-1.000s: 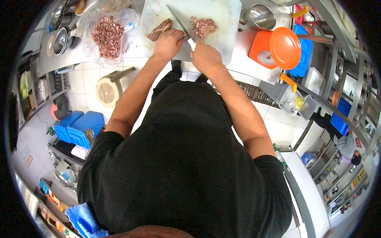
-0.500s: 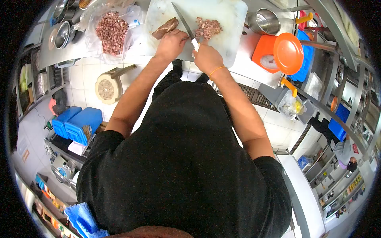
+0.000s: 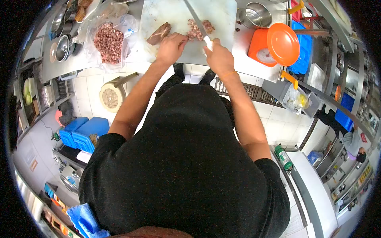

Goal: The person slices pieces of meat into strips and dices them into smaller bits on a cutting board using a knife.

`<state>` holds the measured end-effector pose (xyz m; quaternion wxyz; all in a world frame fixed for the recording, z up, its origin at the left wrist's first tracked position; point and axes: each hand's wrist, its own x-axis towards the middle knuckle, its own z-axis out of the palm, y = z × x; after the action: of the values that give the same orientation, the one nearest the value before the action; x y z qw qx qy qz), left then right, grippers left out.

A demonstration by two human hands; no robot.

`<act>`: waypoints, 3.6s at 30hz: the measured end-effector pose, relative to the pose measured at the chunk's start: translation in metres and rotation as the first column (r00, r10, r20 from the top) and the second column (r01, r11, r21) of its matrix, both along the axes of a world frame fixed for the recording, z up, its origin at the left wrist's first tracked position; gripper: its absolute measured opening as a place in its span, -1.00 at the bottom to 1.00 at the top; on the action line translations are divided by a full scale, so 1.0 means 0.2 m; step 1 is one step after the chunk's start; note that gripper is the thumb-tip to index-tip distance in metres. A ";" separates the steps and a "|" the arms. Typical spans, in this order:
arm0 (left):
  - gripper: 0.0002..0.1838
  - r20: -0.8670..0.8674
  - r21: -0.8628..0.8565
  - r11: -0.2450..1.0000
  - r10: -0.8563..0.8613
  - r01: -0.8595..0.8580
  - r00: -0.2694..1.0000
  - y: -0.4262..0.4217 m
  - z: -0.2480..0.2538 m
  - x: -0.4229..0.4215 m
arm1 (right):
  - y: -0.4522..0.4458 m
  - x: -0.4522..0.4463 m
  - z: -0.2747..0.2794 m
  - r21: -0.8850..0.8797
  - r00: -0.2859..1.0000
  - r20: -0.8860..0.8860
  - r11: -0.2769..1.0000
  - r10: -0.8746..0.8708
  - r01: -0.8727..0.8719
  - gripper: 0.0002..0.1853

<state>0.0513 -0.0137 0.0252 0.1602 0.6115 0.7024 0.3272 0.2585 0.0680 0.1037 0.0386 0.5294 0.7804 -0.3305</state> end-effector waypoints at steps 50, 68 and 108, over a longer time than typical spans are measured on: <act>-0.80 0.484 0.489 0.524 0.502 -0.697 0.717 0.28 0.43 -0.11 | -0.31 -0.25 0.16 -0.323 0.885 -0.465 0.924 0.033 -0.204 -0.63; -0.44 -0.569 0.285 0.624 0.721 -0.728 0.396 -0.12 -0.14 -1.23 | -0.06 -0.30 0.25 -0.187 0.941 -0.235 0.939 0.242 -0.288 -0.58; -0.89 -0.383 -0.118 0.947 0.234 -0.299 0.894 0.39 0.01 -0.18 | -0.09 0.30 -0.12 -0.576 0.944 -0.296 0.816 -0.147 -0.053 -0.54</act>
<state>0.0157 0.0637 0.0271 0.0333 0.5427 0.8229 0.1648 0.3188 0.0490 0.0787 0.0586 0.4497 0.6255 -0.6348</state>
